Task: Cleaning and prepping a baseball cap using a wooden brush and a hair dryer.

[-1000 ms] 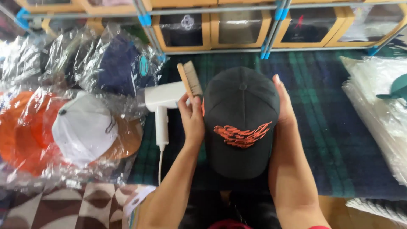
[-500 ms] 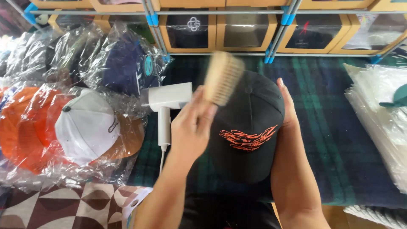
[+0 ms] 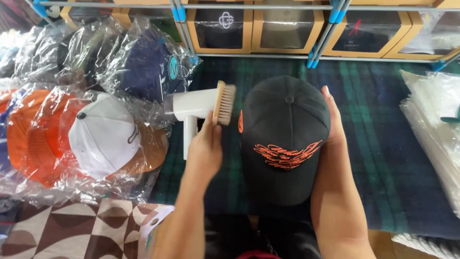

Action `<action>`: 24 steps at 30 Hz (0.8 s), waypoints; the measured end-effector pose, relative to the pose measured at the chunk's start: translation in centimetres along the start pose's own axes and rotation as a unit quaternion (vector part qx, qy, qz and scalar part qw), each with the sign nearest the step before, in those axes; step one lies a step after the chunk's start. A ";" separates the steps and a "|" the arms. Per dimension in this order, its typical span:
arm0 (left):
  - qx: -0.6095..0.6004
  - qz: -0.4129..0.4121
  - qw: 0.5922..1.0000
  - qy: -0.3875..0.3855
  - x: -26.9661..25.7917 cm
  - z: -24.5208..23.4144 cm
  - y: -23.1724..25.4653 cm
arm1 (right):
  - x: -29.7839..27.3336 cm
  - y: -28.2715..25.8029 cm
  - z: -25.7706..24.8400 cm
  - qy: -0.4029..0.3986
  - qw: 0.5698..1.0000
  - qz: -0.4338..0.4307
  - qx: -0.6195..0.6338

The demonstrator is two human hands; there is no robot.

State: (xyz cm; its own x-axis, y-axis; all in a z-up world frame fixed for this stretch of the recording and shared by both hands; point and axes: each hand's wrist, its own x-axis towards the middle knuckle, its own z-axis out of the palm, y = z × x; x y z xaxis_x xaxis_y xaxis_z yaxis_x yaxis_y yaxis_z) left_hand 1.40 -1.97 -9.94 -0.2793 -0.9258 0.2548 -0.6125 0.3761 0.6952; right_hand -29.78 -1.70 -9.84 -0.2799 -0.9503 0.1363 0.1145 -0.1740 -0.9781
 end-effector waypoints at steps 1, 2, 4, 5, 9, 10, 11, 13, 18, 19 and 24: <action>-0.138 0.038 0.984 0.109 -2.1 -1.3 3.6 | -0.4 0.0 -0.2 0.010 1.000 -0.002 -0.011; -0.140 0.039 0.984 0.104 -2.5 -0.3 3.8 | -0.4 0.0 -0.6 0.015 1.000 0.000 -0.013; -0.231 0.121 0.954 0.151 -4.6 1.5 4.3 | -0.5 0.2 -0.6 0.013 0.999 0.008 -0.036; -0.228 0.119 0.954 0.154 -4.9 1.2 3.7 | -0.6 0.2 -0.2 0.008 0.999 0.009 -0.035; -0.208 -0.094 0.974 0.002 -5.2 1.0 0.2 | -0.7 -0.9 0.2 0.034 0.997 -0.017 -0.066; -0.188 -0.080 0.979 0.015 -5.6 1.3 -1.3 | -0.9 -1.0 0.4 0.043 0.996 -0.023 -0.077; -0.186 -0.084 0.979 0.018 -5.6 -0.1 -0.3 | -1.0 -1.0 0.5 0.039 0.996 -0.021 -0.076; -0.112 0.172 0.977 0.055 -5.3 -2.6 1.7 | -1.3 -1.0 0.4 0.047 0.994 -0.026 -0.096; 0.123 0.264 0.954 -0.063 1.7 -6.0 9.8 | -1.1 -1.6 1.0 0.059 0.989 -0.038 -0.131; 0.165 0.235 0.953 -0.094 3.9 -5.7 10.2 | -1.3 -1.7 1.0 0.066 0.987 -0.043 -0.141; 0.084 0.016 0.964 -0.253 10.6 -3.7 4.5 | -1.5 -2.5 1.0 0.099 0.979 -0.050 -0.173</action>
State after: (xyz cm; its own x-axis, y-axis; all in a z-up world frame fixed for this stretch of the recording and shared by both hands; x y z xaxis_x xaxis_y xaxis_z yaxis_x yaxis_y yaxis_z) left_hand -1.61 -10.22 -1.64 -0.5984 -0.7929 -0.1150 -0.6968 0.4442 0.5632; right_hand -28.67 -0.14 -7.45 -0.4556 -0.8585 0.2352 -0.2433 -0.1341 -0.9606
